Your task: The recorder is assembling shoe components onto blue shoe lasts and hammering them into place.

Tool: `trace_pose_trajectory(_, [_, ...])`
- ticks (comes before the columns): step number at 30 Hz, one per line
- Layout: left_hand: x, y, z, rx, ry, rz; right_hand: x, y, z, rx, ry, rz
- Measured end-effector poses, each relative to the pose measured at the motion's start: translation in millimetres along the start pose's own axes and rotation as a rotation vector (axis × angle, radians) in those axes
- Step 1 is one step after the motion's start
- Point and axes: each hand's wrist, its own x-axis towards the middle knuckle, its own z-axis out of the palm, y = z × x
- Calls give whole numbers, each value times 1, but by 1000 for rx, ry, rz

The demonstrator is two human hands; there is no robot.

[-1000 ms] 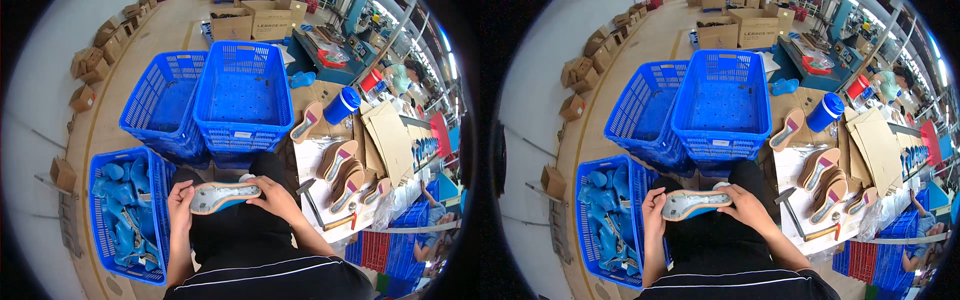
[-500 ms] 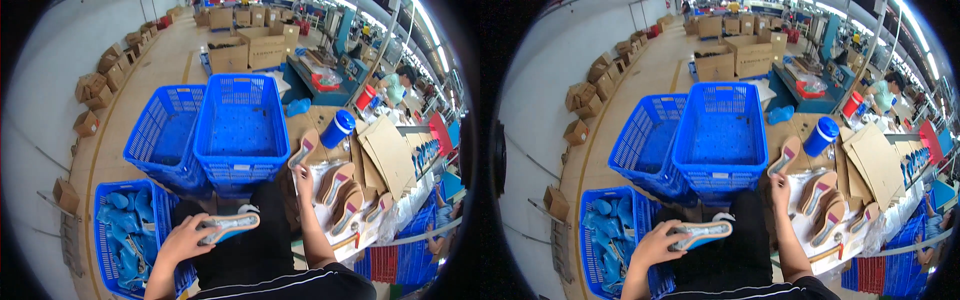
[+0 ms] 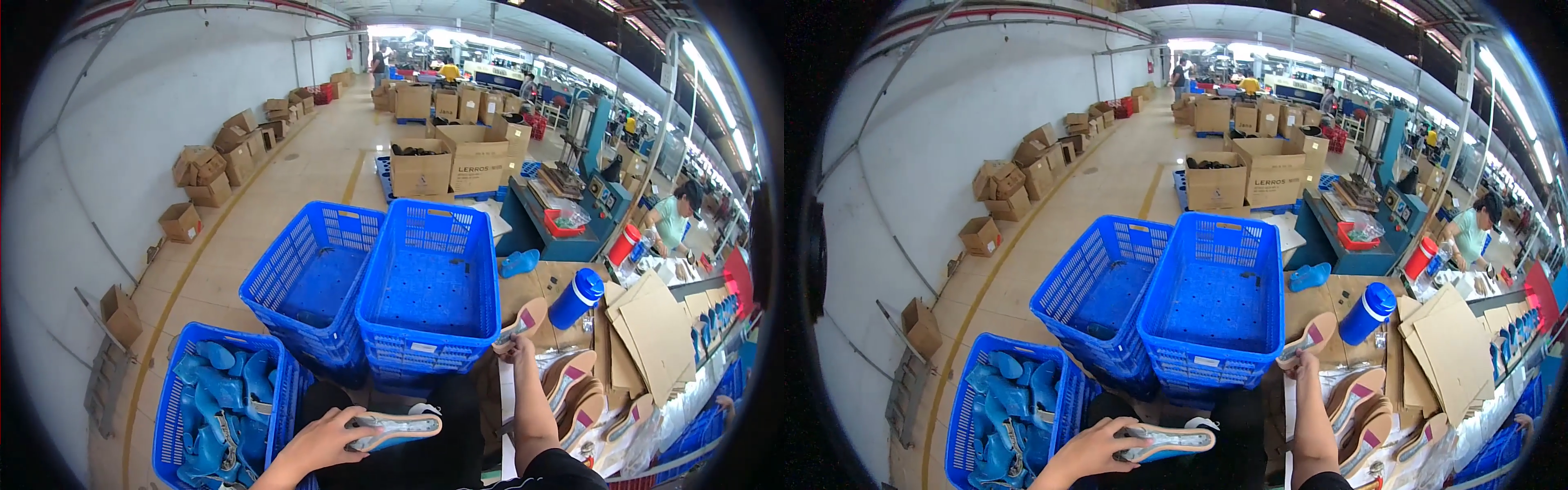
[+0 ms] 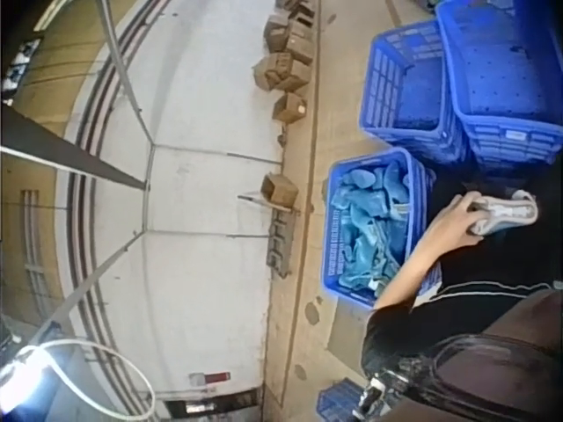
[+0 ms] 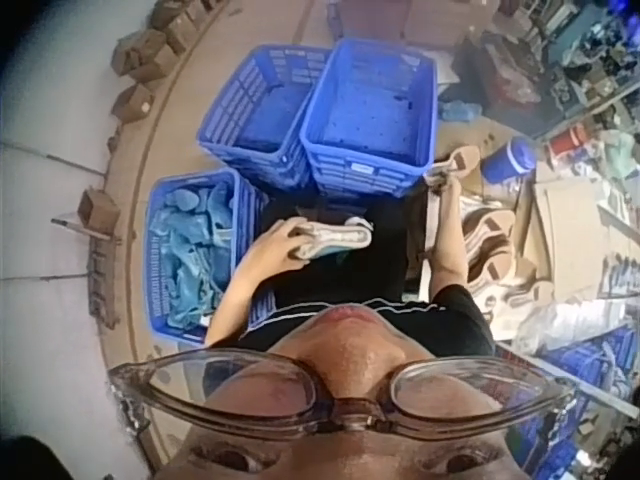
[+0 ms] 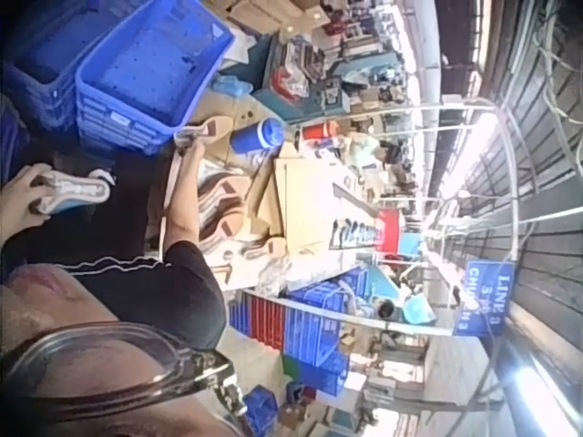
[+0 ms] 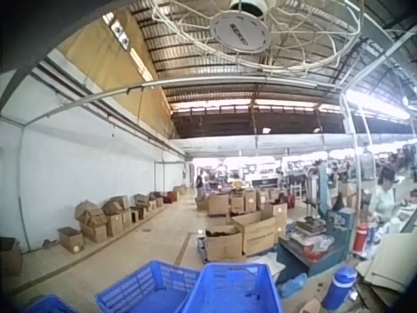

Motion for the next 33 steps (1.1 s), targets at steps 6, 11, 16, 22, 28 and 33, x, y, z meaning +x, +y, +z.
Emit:
trace_pose_trajectory(6, [3,4,-10,-36,-28,18,17,-69,-17,-9,97,-362])
trace_pose_trajectory(11, [-1,16,-12,-50,-28,-34,-22,-95,2,-551,540,-768])
trace_pose_trajectory(16, [-5,35,-16,-123,125,-3,-49,-62,11,-1010,791,-994])
trace_pose_trajectory(22, [-8,33,-8,-171,119,-77,-29,-25,5,-941,821,-1100])
trace_pose_trajectory(28, [-2,37,-12,-172,109,-66,0,-51,-20,-795,577,-1016])
trace_pose_trajectory(33, [-9,30,-11,-203,131,-50,40,-95,-48,296,-272,-571])
